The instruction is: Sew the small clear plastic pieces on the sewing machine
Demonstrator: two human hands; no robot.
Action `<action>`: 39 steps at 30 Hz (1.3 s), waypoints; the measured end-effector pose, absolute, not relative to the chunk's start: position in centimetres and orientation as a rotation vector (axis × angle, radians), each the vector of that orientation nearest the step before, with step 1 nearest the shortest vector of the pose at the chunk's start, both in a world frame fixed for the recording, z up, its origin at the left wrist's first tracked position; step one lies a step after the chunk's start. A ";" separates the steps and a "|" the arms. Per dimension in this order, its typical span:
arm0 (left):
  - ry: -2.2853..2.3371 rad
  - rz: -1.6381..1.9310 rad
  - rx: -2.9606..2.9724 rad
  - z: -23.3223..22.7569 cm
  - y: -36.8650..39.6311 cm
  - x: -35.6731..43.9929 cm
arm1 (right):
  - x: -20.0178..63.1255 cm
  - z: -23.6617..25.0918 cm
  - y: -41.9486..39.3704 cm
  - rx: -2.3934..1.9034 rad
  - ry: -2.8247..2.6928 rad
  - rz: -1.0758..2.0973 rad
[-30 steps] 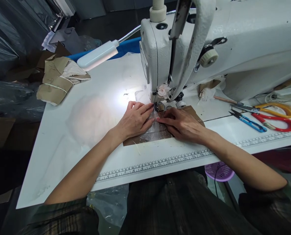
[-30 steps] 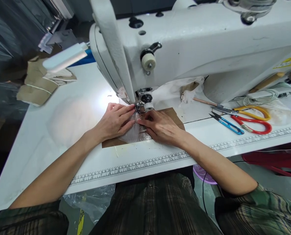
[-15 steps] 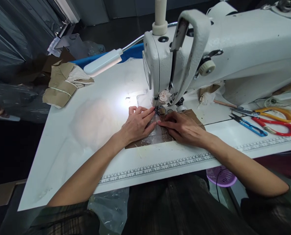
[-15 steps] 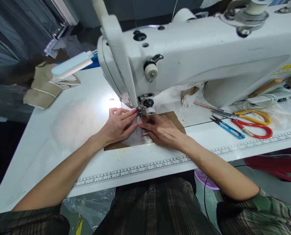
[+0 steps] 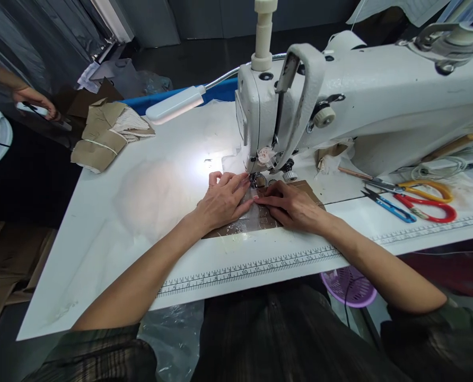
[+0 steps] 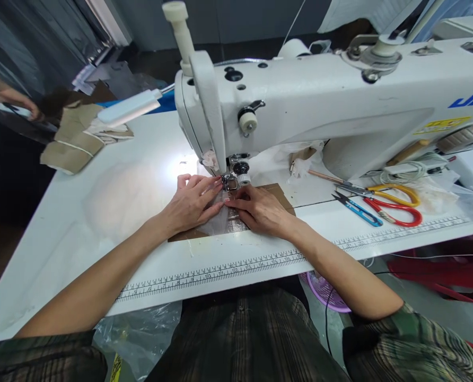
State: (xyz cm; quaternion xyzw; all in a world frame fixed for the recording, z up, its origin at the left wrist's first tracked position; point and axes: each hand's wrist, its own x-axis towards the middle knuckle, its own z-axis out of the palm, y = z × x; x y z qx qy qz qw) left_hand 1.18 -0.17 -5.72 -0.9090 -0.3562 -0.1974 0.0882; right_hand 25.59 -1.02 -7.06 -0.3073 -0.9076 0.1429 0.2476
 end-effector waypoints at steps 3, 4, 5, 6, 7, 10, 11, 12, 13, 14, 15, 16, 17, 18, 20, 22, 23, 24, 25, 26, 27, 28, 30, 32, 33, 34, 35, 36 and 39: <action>-0.984 -0.655 -2.717 -5.8 -0.3 1.4 | 25.6 -7.1 -1.0 -0.835 -2.466 0.390; -0.934 -0.681 -2.743 -5.8 -0.3 1.5 | 25.6 -7.1 -1.0 -0.836 -2.467 0.391; -0.885 -0.707 -2.767 -5.9 -0.3 1.5 | 25.6 -7.1 -1.0 -0.838 -2.469 0.393; -0.848 -0.733 -2.787 -5.9 -0.2 1.5 | 25.6 -7.1 -1.0 -0.840 -2.472 0.394; -0.826 -0.759 -2.799 -5.9 -0.2 1.4 | 25.6 -7.1 -1.0 -0.843 -2.475 0.395; -0.815 -0.792 -2.819 -5.7 -0.2 1.3 | 25.6 -7.1 -1.0 -0.844 -2.476 0.393; -0.811 -0.780 -2.831 -5.5 -0.3 1.2 | 25.6 -7.1 -1.1 -0.840 -2.475 0.391; -0.810 -0.760 -2.842 -5.4 -0.3 1.2 | 25.6 -7.1 -1.1 -0.837 -2.475 0.390; -0.811 -0.738 -2.850 -5.2 -0.4 1.2 | 25.6 -7.1 -1.1 -0.835 -2.475 0.388; -0.815 -0.723 -2.852 -5.1 -0.4 1.1 | 25.6 -7.1 -1.1 -0.834 -2.474 0.384; -0.817 -0.713 -2.848 -5.1 -0.4 1.1 | 25.5 -7.1 -1.1 -0.836 -2.475 0.380; -0.820 -0.708 -2.840 -5.0 -0.4 1.1 | 25.5 -7.1 -1.1 -0.839 -2.476 0.375; -0.821 -0.704 -2.830 -5.0 -0.4 1.1 | 25.5 -7.1 -1.1 -0.844 -2.477 0.370; -0.822 -0.700 -2.819 -5.1 -0.4 1.1 | 25.4 -7.0 -1.2 -0.851 -2.479 0.366; -0.832 -0.680 -2.800 -5.2 -0.3 1.1 | 25.4 -7.0 -1.2 -0.870 -2.485 0.356; -0.852 -0.650 -2.788 -5.3 -0.2 1.1 | 25.3 -6.9 -1.2 -0.884 -2.495 0.341; -0.864 -0.633 -2.785 -5.4 -0.2 1.1 | 25.3 -6.9 -1.3 -0.886 -2.502 0.332; -0.874 -0.618 -2.782 -5.4 -0.1 1.2 | 25.3 -6.8 -1.3 -0.887 -2.507 0.322; -0.884 -0.604 -2.777 -5.5 -0.1 1.2 | 25.3 -6.8 -1.3 -0.888 -2.513 0.313; -0.897 -0.592 -2.771 -5.5 -0.2 1.3 | 25.4 -6.7 -1.3 -0.891 -2.516 0.306; -0.912 -0.579 -2.765 -5.5 -0.2 1.4 | 25.4 -6.7 -1.4 -0.895 -2.518 0.300; -0.932 -0.566 -2.757 -5.4 -0.3 1.5 | 25.4 -6.7 -1.4 -0.902 -2.519 0.297; -0.977 -0.535 -2.743 -5.3 -0.4 1.6 | 25.3 -6.7 -1.4 -0.918 -2.523 0.299; -1.012 -0.507 -2.730 -5.3 -0.4 1.8 | 25.3 -6.7 -1.5 -0.937 -2.523 0.308; -1.028 -0.498 -2.720 -5.3 -0.4 1.9 | 25.3 -6.7 -1.5 -0.946 -2.523 0.314; -1.044 -0.491 -2.707 -5.3 -0.4 2.0 | 25.2 -6.8 -1.5 -0.954 -2.524 0.320; -1.060 -0.483 -2.695 -5.4 -0.4 2.1 | 25.2 -6.8 -1.5 -0.961 -2.525 0.325; -1.079 -0.475 -2.684 -5.5 -0.4 2.2 | 25.2 -6.9 -1.5 -0.968 -2.528 0.329; -1.137 -0.453 -2.673 -5.6 -0.4 2.3 | 25.2 -7.0 -1.5 -0.981 -2.533 0.333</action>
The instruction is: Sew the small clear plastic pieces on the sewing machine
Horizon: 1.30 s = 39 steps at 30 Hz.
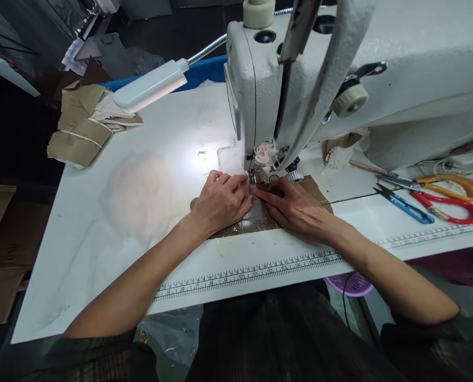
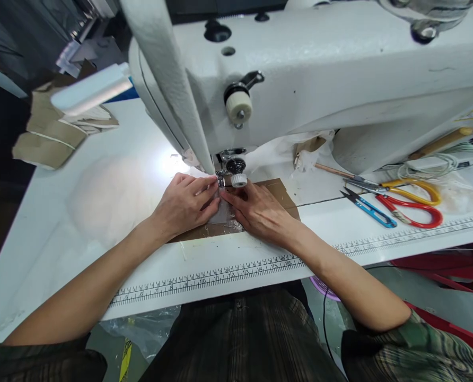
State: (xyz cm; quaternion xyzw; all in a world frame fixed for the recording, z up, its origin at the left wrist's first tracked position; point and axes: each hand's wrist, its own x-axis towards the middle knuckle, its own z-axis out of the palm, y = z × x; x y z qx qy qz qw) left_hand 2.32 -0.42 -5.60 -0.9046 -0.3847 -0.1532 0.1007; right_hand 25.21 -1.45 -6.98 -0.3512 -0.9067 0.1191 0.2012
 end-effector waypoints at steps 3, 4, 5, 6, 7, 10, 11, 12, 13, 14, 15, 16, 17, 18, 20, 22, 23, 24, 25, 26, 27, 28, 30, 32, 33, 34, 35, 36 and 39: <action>-1.178 -0.457 -2.687 -5.4 -0.5 2.4 | 25.2 -7.0 -1.5 -0.984 -2.533 0.334; -1.186 -0.464 -2.695 -5.3 -0.5 2.4 | 25.2 -7.0 -1.5 -0.987 -2.530 0.333; -1.193 -0.473 -2.704 -5.0 -0.4 2.4 | 25.2 -7.0 -1.5 -0.991 -2.527 0.333; -1.202 -0.478 -2.712 -4.8 -0.2 2.3 | 25.1 -7.0 -1.5 -0.994 -2.523 0.332; -1.224 -0.486 -2.709 -4.4 0.1 2.2 | 25.1 -7.0 -1.5 -0.995 -2.518 0.334; -1.342 -0.435 -2.671 -3.5 1.9 1.5 | 25.2 -6.7 -1.4 -0.987 -2.501 0.365; -1.368 -0.379 -2.682 -3.3 2.6 1.2 | 25.3 -6.6 -1.4 -0.982 -2.491 0.394; -1.355 -0.303 -2.725 -3.1 3.3 0.9 | 25.4 -6.5 -1.4 -0.976 -2.478 0.432; -1.326 -0.250 -2.769 -3.1 3.8 0.7 | 25.5 -6.3 -1.4 -0.968 -2.461 0.477; -1.290 -0.220 -2.799 -3.1 4.1 0.5 | 25.7 -6.2 -1.3 -0.958 -2.442 0.519; -1.259 -0.225 -2.805 -3.1 4.2 0.4 | 25.9 -6.1 -1.2 -0.949 -2.421 0.551; -1.243 -0.261 -2.784 -3.1 4.0 0.3 | 26.1 -6.0 -1.1 -0.944 -2.400 0.571; -1.235 -0.304 -2.751 -3.2 3.6 0.3 | 26.2 -5.9 -1.1 -0.941 -2.380 0.577; -1.226 -0.348 -2.725 -3.2 2.9 0.3 | 26.3 -5.9 -1.0 -0.941 -2.363 0.576; -1.169 -0.425 -2.771 -3.1 1.4 0.3 | 26.3 -5.9 -0.8 -0.938 -2.344 0.572; -1.080 -0.488 -2.936 -3.1 -0.1 0.2 | 26.2 -5.9 -0.7 -0.927 -2.330 0.573; -1.045 -0.513 -3.022 -3.2 -0.8 0.2 | 26.1 -5.9 -0.7 -0.922 -2.323 0.573; -1.028 -0.539 -3.085 -3.3 -1.2 0.1 | 26.1 -6.0 -0.7 -0.920 -2.317 0.574; -1.034 -0.561 -3.120 -3.4 -1.6 0.1 | 26.1 -6.0 -0.6 -0.921 -2.312 0.576; -1.051 -0.583 -3.128 -3.6 -1.8 0.0 | 26.1 -6.0 -0.6 -0.924 -2.309 0.580; -1.064 -0.604 -3.123 -3.9 -1.9 0.0 | 26.1 -5.9 -0.6 -0.926 -2.307 0.585; -1.070 -0.628 -3.109 -4.1 -1.9 0.0 | 26.1 -5.9 -0.6 -0.925 -2.304 0.591; -1.064 -0.668 -3.082 -4.4 -1.8 0.1 | 26.1 -5.8 -0.7 -0.903 -2.296 0.606; -1.068 -0.697 -3.057 -4.5 -1.7 0.2 | 26.0 -5.5 -0.9 -0.868 -2.306 0.631; -1.077 -0.714 -3.047 -4.5 -1.7 0.3 | 25.9 -5.4 -1.1 -0.847 -2.323 0.651; -1.088 -0.735 -3.038 -4.5 -1.8 0.4 | 25.8 -5.3 -1.2 -0.829 -2.347 0.673; -1.097 -0.761 -3.028 -4.4 -1.8 0.4 | 25.6 -5.2 -1.4 -0.818 -2.377 0.688; -1.104 -0.792 -3.018 -4.4 -1.9 0.5 | 25.3 -5.1 -1.6 -0.816 -2.407 0.691; -1.079 -0.861 -2.989 -4.3 -2.2 0.9 | 24.6 -5.2 -2.0 -0.866 -2.460 0.621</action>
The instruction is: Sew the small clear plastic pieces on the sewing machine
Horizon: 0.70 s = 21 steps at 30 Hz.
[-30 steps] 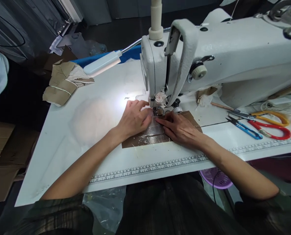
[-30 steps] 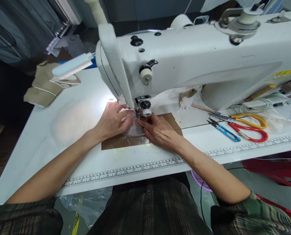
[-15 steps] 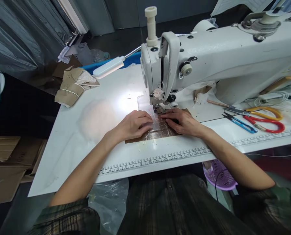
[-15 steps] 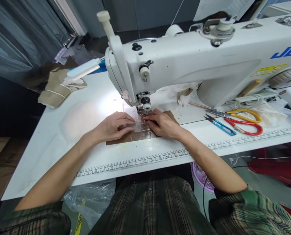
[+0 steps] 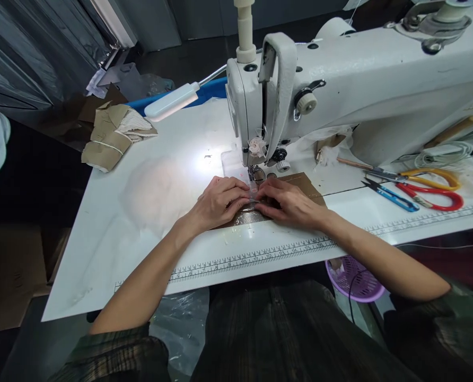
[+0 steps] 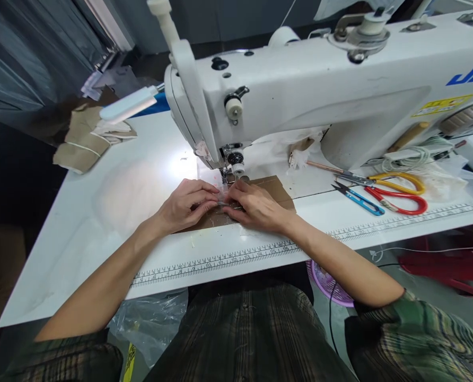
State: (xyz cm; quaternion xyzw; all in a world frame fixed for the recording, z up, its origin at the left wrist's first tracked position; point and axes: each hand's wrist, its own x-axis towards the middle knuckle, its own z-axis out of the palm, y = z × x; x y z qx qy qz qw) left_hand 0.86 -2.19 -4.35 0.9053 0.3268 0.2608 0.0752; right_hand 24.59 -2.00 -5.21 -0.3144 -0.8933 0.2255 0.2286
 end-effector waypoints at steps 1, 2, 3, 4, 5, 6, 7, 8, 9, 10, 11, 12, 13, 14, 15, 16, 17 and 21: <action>0.973 0.794 2.732 -4.4 -2.3 1.0 | 24.4 -5.3 -2.1 -0.880 -2.460 0.601; 0.968 0.798 2.754 -4.5 -2.3 1.1 | 24.4 -5.4 -2.1 -0.882 -2.449 0.599; 0.964 0.793 2.779 -4.6 -2.4 1.2 | 24.4 -5.5 -2.0 -0.875 -2.429 0.611; 0.959 0.785 2.802 -4.7 -2.4 1.3 | 24.5 -5.6 -1.8 -0.869 -2.401 0.626; 0.954 0.779 2.821 -4.7 -2.4 1.4 | 24.7 -5.5 -1.6 -0.869 -2.369 0.633; 0.944 0.777 2.836 -4.8 -2.4 1.4 | 24.9 -5.4 -1.2 -0.884 -2.339 0.626; 0.933 0.778 2.846 -4.8 -2.5 1.4 | 25.2 -5.2 -0.7 -0.913 -2.324 0.610; 0.924 0.780 2.853 -4.9 -2.5 1.4 | 25.3 -4.9 -0.2 -0.947 -2.329 0.594; 0.921 0.784 2.856 -4.9 -2.5 1.4 | 25.4 -4.6 0.4 -0.977 -2.357 0.584; 0.923 0.785 2.855 -4.9 -2.5 1.4 | 25.5 -4.3 0.9 -0.995 -2.403 0.588; 0.929 0.781 2.850 -5.0 -2.5 1.4 | 25.5 -4.0 1.4 -1.000 -2.452 0.602; 0.937 0.776 2.843 -5.0 -2.4 1.4 | 25.4 -3.9 1.8 -0.995 -2.492 0.618; 0.944 0.770 2.837 -5.1 -2.4 1.4 | 25.3 -4.0 2.0 -0.989 -2.513 0.630; 0.944 0.764 2.836 -5.2 -2.4 1.4 | 25.2 -4.2 2.1 -0.993 -2.510 0.630; 0.940 0.758 2.839 -5.3 -2.4 1.4 | 25.1 -4.5 2.0 -1.004 -2.493 0.617; 0.932 0.750 2.848 -5.4 -2.3 1.4 | 25.1 -4.9 1.9 -1.016 -2.469 0.597; 0.921 0.740 2.862 -5.4 -2.3 1.4 | 25.1 -5.3 1.7 -1.019 -2.447 0.570; 0.888 0.697 2.921 -5.3 -2.2 1.3 | 25.3 -6.8 1.1 -0.918 -2.451 0.476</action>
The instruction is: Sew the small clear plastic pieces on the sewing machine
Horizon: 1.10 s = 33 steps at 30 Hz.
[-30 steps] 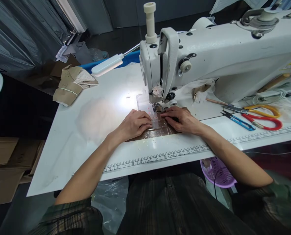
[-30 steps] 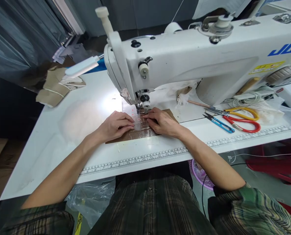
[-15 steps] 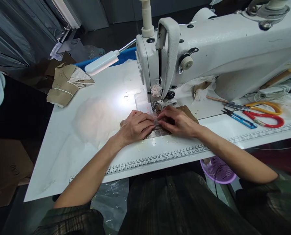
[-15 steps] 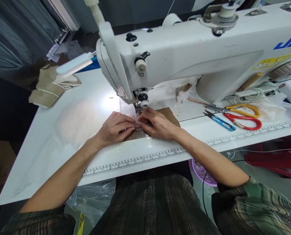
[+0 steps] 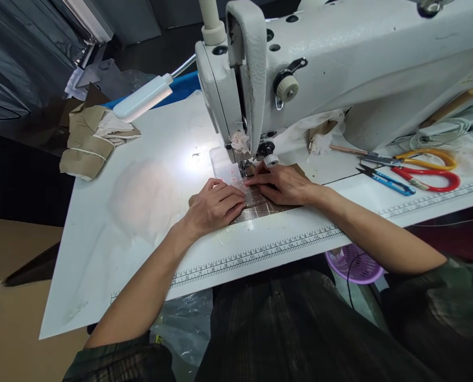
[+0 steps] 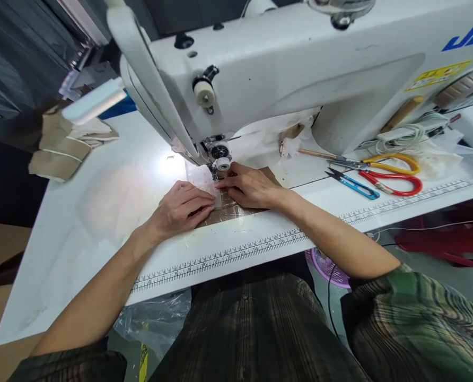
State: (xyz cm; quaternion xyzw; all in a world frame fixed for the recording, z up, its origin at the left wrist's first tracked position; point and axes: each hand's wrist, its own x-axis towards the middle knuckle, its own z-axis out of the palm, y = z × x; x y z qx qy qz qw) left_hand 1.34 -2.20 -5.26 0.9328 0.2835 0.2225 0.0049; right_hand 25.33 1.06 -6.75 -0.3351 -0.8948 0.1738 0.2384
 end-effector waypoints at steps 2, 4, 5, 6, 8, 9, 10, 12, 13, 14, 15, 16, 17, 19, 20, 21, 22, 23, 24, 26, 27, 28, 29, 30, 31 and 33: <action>0.887 0.668 2.941 -5.1 -2.2 1.4 | 25.4 -7.0 1.0 -0.895 -2.463 0.455; 0.894 0.637 2.952 -5.0 -2.2 1.4 | 25.4 -7.0 1.0 -0.900 -2.460 0.443; 0.900 0.625 2.956 -4.9 -2.2 1.4 | 25.4 -7.0 1.1 -0.902 -2.455 0.437; 0.905 0.618 2.960 -4.9 -2.2 1.5 | 25.4 -7.0 1.1 -0.903 -2.450 0.432; 0.908 0.613 2.973 -4.9 -2.3 1.5 | 25.4 -7.0 1.1 -0.890 -2.442 0.425; 0.907 0.619 2.984 -4.9 -2.4 1.5 | 25.4 -7.0 1.1 -0.871 -2.443 0.422; 0.903 0.625 2.998 -4.9 -2.5 1.5 | 25.4 -6.9 1.1 -0.843 -2.449 0.418; 0.892 0.637 3.033 -4.7 -2.6 1.6 | 25.4 -6.8 1.0 -0.778 -2.469 0.402; 0.881 0.635 3.050 -4.5 -2.6 1.6 | 25.4 -6.7 1.0 -0.753 -2.479 0.391; 0.864 0.626 3.062 -4.3 -2.5 1.7 | 25.3 -6.6 1.0 -0.740 -2.490 0.379; 0.840 0.609 3.070 -4.1 -2.3 1.8 | 25.3 -6.5 0.9 -0.737 -2.498 0.365; 0.810 0.587 3.070 -3.9 -2.1 1.9 | 25.3 -6.4 0.9 -0.741 -2.506 0.351; 0.779 0.560 3.064 -3.7 -1.9 2.0 | 25.2 -6.3 0.8 -0.746 -2.513 0.337; 0.741 0.513 3.037 -3.5 -1.4 2.1 | 25.2 -6.2 0.7 -0.762 -2.527 0.310; 0.740 0.506 3.021 -3.4 -1.3 2.1 | 25.2 -6.2 0.7 -0.772 -2.532 0.296; 0.749 0.508 3.003 -3.4 -1.2 2.0 | 25.2 -6.2 0.7 -0.782 -2.538 0.285; 0.766 0.518 2.987 -3.4 -1.2 2.0 | 25.2 -6.2 0.7 -0.789 -2.546 0.275; 0.784 0.529 2.976 -3.5 -1.3 1.9 | 25.2 -6.3 0.7 -0.796 -2.554 0.265; 0.797 0.535 2.970 -3.5 -1.4 1.8 | 25.2 -6.3 0.7 -0.805 -2.563 0.254; 0.818 0.522 2.978 -3.6 -1.6 1.7 | 25.1 -6.4 0.7 -0.833 -2.581 0.228; 0.828 0.509 2.987 -3.7 -1.8 1.6 | 25.1 -6.5 0.7 -0.853 -2.589 0.213; 0.839 0.498 2.995 -3.7 -1.9 1.6 | 25.0 -6.5 0.7 -0.875 -2.598 0.199; 0.851 0.490 3.001 -3.7 -1.9 1.6 | 24.9 -6.4 0.7 -0.896 -2.610 0.186; 0.866 0.483 3.004 -3.8 -2.0 1.6 | 24.8 -6.4 0.7 -0.917 -2.623 0.176; 0.877 0.474 3.005 -3.8 -2.0 1.5 | 24.7 -6.3 0.7 -0.940 -2.639 0.168; 0.886 0.456 3.006 -3.9 -2.0 1.5 | 24.5 -6.0 0.6 -1.000 -2.670 0.152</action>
